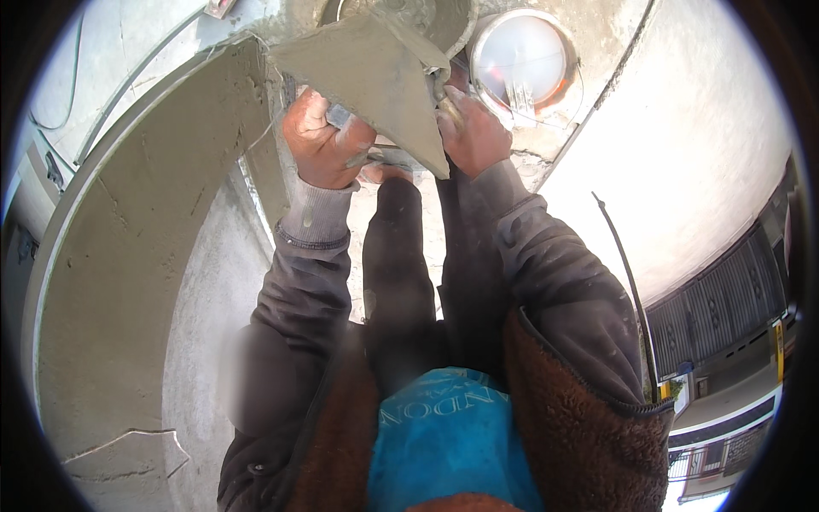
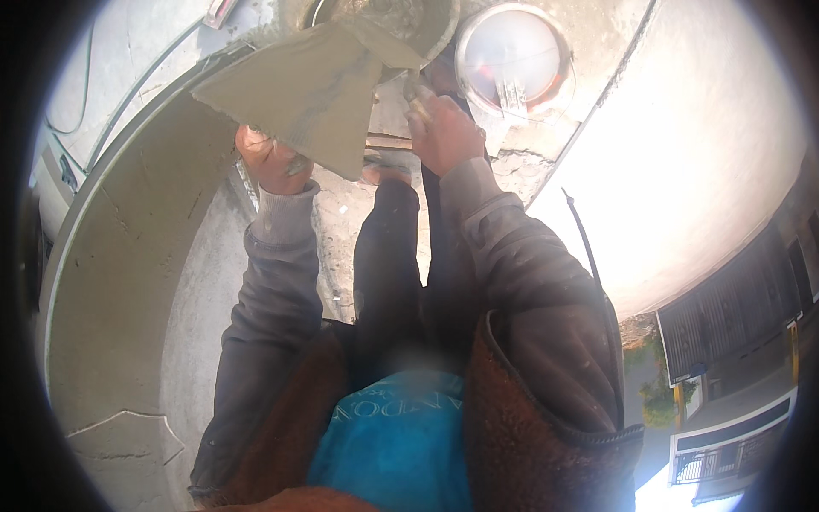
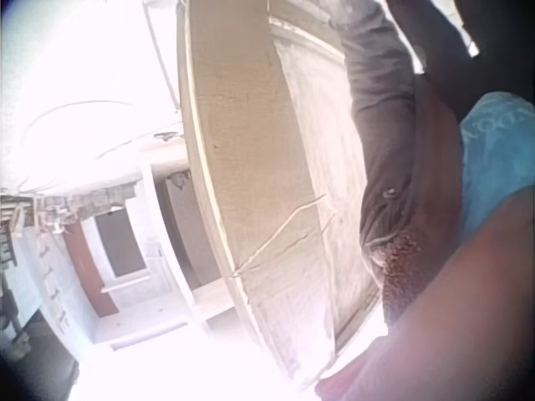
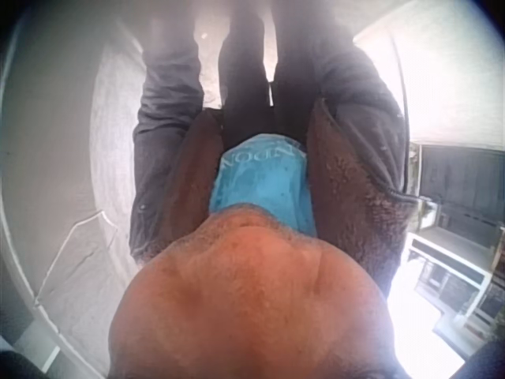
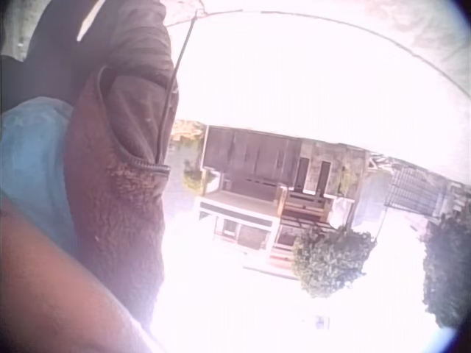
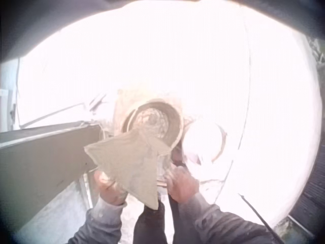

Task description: The person applies wet plaster to a curved wall using a trowel and hawk. They scoop plaster from a bucket, spread it onto the wall, and smooth the surface repeatedly.

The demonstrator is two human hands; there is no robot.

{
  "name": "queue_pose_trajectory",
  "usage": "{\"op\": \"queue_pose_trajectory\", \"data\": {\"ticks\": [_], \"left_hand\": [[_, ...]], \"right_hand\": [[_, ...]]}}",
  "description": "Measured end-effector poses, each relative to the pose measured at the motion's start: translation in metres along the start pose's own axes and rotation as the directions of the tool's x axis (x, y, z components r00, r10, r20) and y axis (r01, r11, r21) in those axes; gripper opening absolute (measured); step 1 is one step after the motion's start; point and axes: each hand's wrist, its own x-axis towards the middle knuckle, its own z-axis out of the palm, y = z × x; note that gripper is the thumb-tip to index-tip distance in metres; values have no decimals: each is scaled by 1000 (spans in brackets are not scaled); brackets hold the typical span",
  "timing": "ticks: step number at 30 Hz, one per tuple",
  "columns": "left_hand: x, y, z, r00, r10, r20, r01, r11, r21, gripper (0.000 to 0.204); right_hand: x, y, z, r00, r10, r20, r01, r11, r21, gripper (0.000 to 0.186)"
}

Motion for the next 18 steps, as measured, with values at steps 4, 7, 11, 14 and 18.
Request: {"op": "queue_pose_trajectory", "data": {"ticks": [4, 7, 11, 14, 18], "left_hand": [[2, -8, 7, 999, -31, -10, 31, 997, 68, 43], [1, -27, -4, 998, -31, 55, 15, 964, 264, 37], [6, -26, -2, 991, -119, 66, 98, 959, 268, 36], [4, -32, -5, 989, -150, 14, 145, 971, 191, 37], [-15, -29, -16, 984, -57, -171, 41, 995, -92, 44]], "right_hand": [[-25, -18, -15, 982, -172, -79, 175, 984, 32, 43], [-43, -30, -35, 960, -262, -103, 267, 963, 41, 42], [-63, -38, -52, 928, -316, -196, 346, 927, 143, 43], [-63, -38, -55, 902, -337, -269, 397, 892, 216, 44], [-27, -8, -30, 894, -252, -370, 314, 942, 117, 42]]}}
